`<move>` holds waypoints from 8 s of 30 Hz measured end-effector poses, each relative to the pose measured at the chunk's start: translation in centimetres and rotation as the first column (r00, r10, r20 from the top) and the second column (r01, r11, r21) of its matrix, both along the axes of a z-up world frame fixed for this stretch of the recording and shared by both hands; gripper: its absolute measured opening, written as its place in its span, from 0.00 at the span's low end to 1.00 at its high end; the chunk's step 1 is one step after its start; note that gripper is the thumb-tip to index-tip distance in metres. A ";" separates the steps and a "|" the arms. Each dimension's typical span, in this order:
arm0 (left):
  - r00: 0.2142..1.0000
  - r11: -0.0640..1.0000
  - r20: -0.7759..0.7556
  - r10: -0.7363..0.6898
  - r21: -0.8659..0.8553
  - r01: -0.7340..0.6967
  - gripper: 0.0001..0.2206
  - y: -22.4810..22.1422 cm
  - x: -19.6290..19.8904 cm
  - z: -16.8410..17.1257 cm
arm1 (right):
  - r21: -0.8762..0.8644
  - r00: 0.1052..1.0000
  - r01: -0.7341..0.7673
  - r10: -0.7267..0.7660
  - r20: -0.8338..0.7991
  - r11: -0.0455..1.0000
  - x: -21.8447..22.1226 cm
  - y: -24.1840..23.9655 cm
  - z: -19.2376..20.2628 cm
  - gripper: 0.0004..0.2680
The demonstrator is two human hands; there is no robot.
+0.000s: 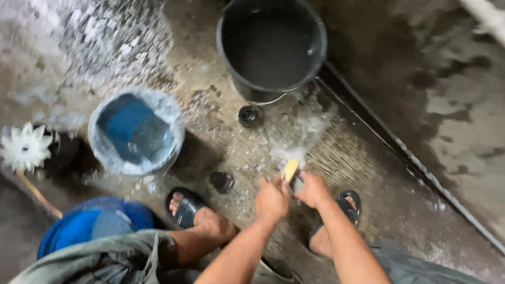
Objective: Scrubbing and cleaning a metal mechanical component using a brush and soapy water.
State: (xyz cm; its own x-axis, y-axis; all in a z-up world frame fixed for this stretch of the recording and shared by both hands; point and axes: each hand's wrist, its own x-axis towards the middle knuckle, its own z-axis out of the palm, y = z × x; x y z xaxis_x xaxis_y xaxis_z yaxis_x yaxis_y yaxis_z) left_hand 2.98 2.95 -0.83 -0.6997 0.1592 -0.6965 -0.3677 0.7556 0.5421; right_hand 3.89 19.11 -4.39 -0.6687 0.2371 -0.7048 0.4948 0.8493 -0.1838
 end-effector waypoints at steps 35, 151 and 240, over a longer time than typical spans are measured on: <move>0.986 0.987 -0.071 0.148 -0.053 -0.152 0.24 6.7 -1.7 -5.6 | -0.263 0.794 0.551 -0.594 -0.127 0.792 -0.9 5.3 -8.0 0.17; 0.862 0.865 -0.099 0.497 0.137 -0.483 0.21 -1.7 -6.0 -10.4 | 0.035 0.924 -0.381 0.379 0.044 0.924 -8.3 -2.6 -1.5 0.26; 0.842 0.999 -0.539 -0.033 -0.039 0.014 0.20 10.4 -0.7 -0.1 | -0.698 0.359 0.632 -0.925 -0.123 0.337 1.3 4.2 -8.1 0.22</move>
State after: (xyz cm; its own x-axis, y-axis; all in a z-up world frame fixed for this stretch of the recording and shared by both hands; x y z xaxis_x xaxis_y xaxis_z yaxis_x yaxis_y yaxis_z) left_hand 2.32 13.34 -0.92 -0.9626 0.1645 -0.2153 -0.0063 0.7807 0.6249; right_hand 5.16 23.27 -12.54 -0.5745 0.5772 -0.5804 0.5874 -0.2030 -0.7834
